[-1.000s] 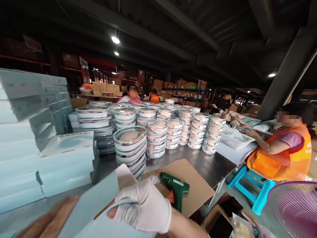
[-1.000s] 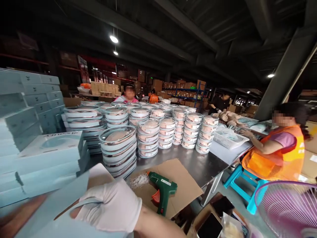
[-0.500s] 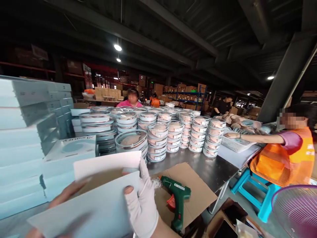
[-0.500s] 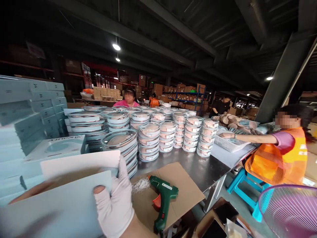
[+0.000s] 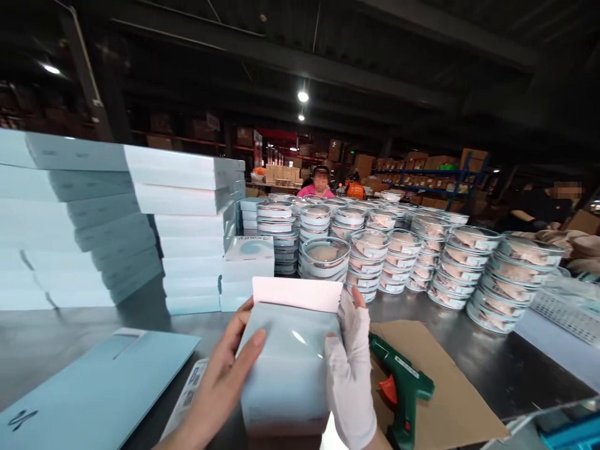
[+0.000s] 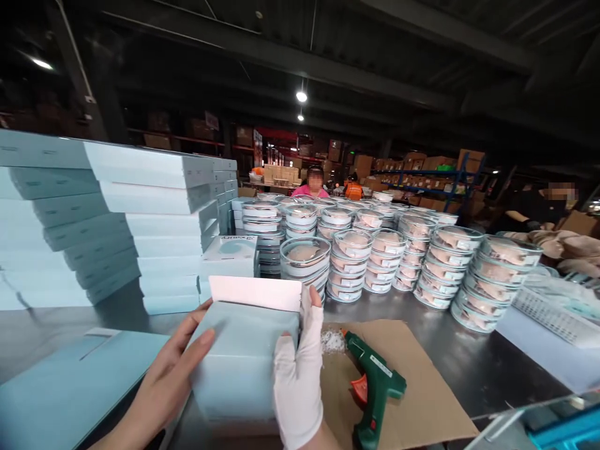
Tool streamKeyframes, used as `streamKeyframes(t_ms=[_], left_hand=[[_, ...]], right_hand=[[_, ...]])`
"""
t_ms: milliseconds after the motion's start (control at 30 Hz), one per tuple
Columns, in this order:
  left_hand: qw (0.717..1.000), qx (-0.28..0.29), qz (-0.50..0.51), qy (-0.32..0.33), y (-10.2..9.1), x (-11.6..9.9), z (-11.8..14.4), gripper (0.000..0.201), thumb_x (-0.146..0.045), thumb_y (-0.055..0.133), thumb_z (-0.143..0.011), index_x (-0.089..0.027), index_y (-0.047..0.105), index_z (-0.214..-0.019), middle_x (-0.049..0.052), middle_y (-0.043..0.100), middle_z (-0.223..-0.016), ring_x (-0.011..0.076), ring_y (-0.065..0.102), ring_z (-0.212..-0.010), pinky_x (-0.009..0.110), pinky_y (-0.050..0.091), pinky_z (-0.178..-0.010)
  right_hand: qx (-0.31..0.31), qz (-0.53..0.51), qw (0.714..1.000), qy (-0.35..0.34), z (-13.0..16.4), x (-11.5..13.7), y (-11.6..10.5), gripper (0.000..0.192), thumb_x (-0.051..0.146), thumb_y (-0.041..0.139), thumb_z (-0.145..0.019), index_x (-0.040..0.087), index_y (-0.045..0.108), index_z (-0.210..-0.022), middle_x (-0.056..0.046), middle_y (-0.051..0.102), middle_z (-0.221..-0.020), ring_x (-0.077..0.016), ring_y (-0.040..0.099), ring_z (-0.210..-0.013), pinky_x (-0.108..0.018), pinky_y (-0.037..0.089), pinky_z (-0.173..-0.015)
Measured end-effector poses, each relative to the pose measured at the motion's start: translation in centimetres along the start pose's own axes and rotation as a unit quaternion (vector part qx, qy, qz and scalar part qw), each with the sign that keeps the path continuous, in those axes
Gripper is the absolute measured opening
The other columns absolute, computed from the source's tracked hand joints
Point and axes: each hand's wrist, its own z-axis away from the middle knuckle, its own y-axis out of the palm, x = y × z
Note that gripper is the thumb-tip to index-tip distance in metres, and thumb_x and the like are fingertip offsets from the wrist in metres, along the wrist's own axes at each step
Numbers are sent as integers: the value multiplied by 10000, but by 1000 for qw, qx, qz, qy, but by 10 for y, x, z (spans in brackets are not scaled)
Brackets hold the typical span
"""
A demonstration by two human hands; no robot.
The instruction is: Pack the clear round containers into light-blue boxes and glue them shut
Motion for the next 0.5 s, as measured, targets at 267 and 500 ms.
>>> streamKeyframes(t_ms=[267, 500], left_hand=[[949, 212, -211, 100, -47, -5, -20, 482, -445, 866, -694, -332, 773, -1154, 80, 703, -1278, 409, 483, -1397, 495, 456, -1127], [930, 163, -222, 243, -61, -13, -9, 445, -412, 864, -753, -423, 771, -1188, 26, 667, -1251, 263, 671, -1101, 289, 587, -919]], right_hand=[[46, 184, 981, 45, -4, 18, -51, 721, 543, 422, -971, 319, 149, -1600, -52, 425, -1631, -184, 461, -1460, -368, 394, -1189], [-16, 532, 771, 350, 2, -20, -182, 324, 476, 757, -624, 247, 578, -479, -158, 657, -536, -520, 725, -776, -729, 487, -846]])
